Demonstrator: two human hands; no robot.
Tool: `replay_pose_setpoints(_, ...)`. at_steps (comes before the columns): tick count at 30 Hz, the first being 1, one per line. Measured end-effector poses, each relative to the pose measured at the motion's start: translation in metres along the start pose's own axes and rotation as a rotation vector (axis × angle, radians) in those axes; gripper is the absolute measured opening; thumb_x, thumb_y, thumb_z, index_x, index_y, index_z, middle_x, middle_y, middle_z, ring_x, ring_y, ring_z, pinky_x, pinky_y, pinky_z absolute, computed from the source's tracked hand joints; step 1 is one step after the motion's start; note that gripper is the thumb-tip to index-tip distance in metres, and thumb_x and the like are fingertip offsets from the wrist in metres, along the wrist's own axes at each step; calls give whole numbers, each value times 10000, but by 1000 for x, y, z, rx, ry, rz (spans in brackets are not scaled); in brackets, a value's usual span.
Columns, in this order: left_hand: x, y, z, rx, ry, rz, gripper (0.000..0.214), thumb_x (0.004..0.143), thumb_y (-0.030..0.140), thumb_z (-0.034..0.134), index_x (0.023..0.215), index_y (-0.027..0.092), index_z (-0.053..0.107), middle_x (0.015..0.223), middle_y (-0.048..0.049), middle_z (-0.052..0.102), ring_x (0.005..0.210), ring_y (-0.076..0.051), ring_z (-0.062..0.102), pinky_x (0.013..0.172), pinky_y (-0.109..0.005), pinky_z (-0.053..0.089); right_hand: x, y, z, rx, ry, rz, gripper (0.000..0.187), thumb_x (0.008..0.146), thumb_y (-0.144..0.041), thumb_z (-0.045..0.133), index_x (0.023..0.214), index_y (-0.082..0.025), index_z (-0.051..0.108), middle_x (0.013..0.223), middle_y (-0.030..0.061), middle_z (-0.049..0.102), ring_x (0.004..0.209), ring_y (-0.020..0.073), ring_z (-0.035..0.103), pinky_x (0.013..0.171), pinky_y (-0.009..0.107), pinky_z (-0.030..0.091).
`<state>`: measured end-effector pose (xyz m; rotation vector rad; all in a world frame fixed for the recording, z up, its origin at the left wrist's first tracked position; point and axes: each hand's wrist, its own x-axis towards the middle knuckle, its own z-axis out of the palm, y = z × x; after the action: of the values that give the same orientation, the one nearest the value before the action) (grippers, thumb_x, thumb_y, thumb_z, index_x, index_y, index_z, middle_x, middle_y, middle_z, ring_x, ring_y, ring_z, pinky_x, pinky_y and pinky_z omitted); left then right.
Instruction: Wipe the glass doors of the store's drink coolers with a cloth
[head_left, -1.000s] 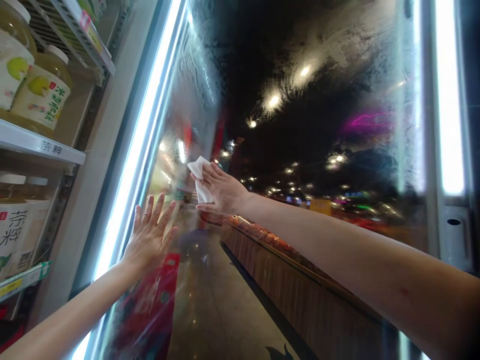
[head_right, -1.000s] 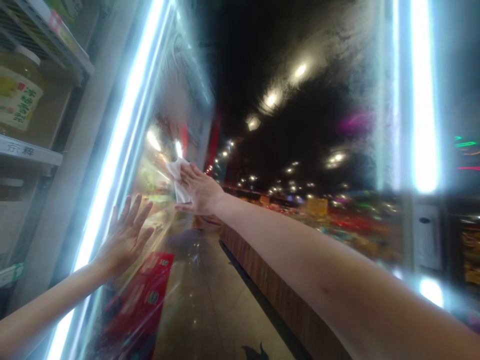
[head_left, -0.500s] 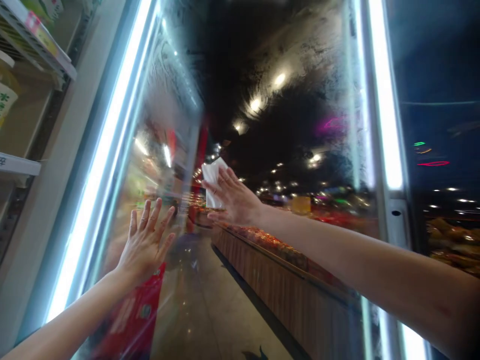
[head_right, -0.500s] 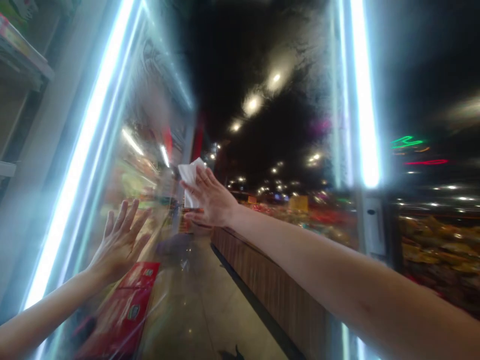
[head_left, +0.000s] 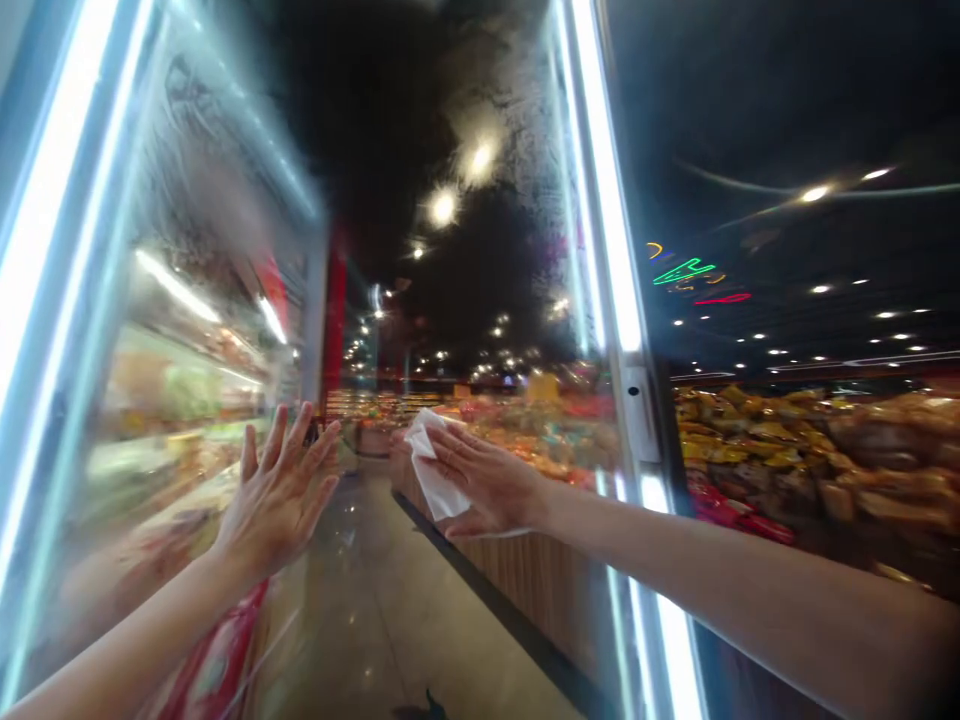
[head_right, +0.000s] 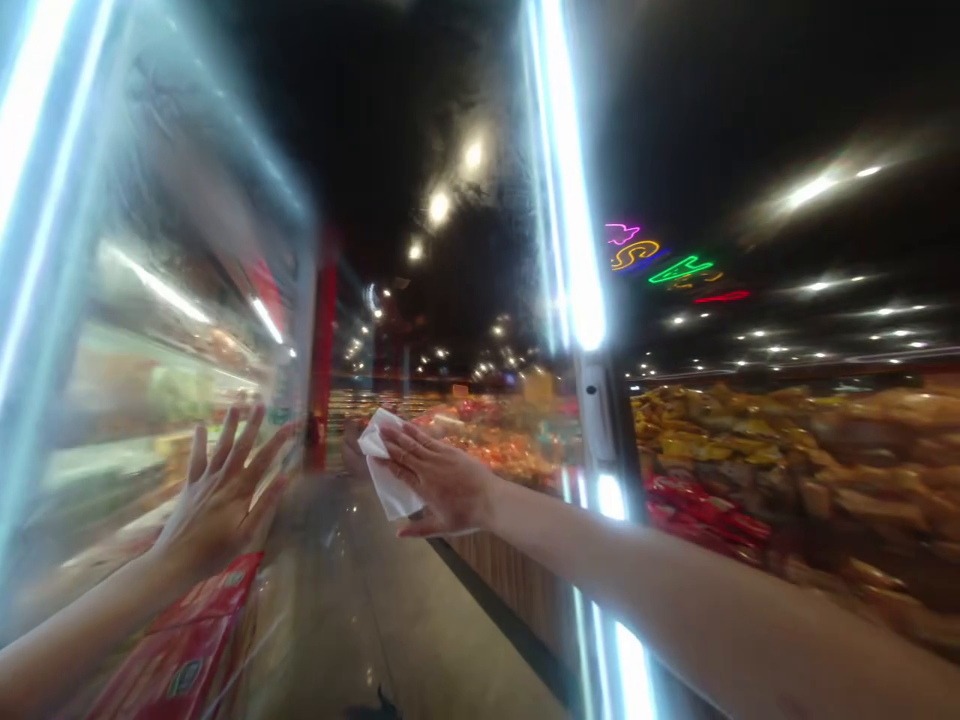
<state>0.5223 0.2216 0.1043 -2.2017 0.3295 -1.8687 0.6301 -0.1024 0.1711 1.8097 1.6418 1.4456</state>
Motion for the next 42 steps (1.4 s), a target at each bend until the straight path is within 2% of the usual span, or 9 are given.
replay_pose_setpoints(5, 11, 18, 9, -54, 27, 93, 732, 992, 416, 532, 1624, 397, 164, 1729, -37, 130, 1602, -324, 45, 1284, -655, 14, -38, 23, -16, -22, 87, 311, 919, 952, -625, 554, 1634, -110, 216, 1669, 213, 280, 1580, 331, 192, 1306, 567, 216)
replay_pose_setpoints(11, 33, 54, 21, -122, 48, 235, 787, 951, 507, 587, 1614, 426, 170, 1711, -12, 215, 1592, -317, 143, 1291, -642, 22, -78, 14, -9, 42, -38, 163, 1066, 822, -791, 589, 1634, -187, 256, 1654, 153, 343, 1580, 298, 186, 1314, 500, 224)
replay_pose_setpoints(16, 53, 82, 25, -117, 45, 309, 783, 956, 520, 572, 1619, 403, 172, 1713, -19, 205, 1594, -306, 136, 1294, -637, 11, -94, 35, -18, -66, 136, 528, 1032, 977, -662, 431, 1614, 50, 41, 1649, 345, 146, 1566, 400, -10, 1277, 678, 152)
replay_pose_setpoints(21, 66, 99, 33, -110, 65, 367, 778, 963, 538, 551, 1622, 395, 163, 1712, -25, 206, 1598, -308, 118, 1290, -648, 13, -113, 9, -7, -14, 24, 336, 1156, 787, -891, 500, 1661, -213, 166, 1653, 112, 334, 1566, 293, 180, 1288, 488, 306)
replay_pose_setpoints(25, 72, 105, 41, -128, 93, 371, 761, 966, 548, 538, 1619, 396, 179, 1706, -21, 228, 1593, -315, 146, 1289, -643, 34, -118, 13, -5, -76, 87, 550, 1134, 916, -741, 459, 1634, -73, -110, 1668, 247, 128, 1548, 392, 111, 1260, 666, 246)
replay_pose_setpoints(28, 73, 107, 45, -139, 91, 363, 752, 967, 561, 527, 1616, 410, 179, 1702, -15, 240, 1590, -314, 164, 1285, -651, 37, -114, -3, 3, -84, 78, 549, 1204, 874, -807, 454, 1594, -136, -240, 1682, 163, 45, 1557, 356, 56, 1272, 636, 247)
replay_pose_setpoints(31, 72, 103, 46, -130, 80, 385, 785, 958, 550, 554, 1623, 387, 170, 1696, -30, 259, 1592, -301, 153, 1293, -636, 26, -108, -27, 12, 3, -47, 252, 1215, 789, -922, 410, 1611, -258, -188, 1687, 6, 118, 1577, 230, 85, 1293, 456, 293)
replay_pose_setpoints(38, 57, 75, 33, -74, 78, 321, 752, 966, 517, 554, 1620, 353, 220, 1692, -54, 268, 1594, -293, 145, 1300, -622, 17, -69, 32, -17, -68, 185, 597, 1061, 965, -700, 413, 1631, -72, -123, 1684, 249, 121, 1562, 389, 37, 1285, 664, 167)
replay_pose_setpoints(42, 40, 49, 24, -55, 72, 281, 761, 955, 528, 572, 1616, 352, 239, 1688, -55, 280, 1595, -297, 141, 1303, -615, 25, -52, -4, 2, 4, 105, 338, 1155, 852, -798, 516, 1660, -191, -42, 1705, 111, 150, 1581, 304, 53, 1320, 529, 206)
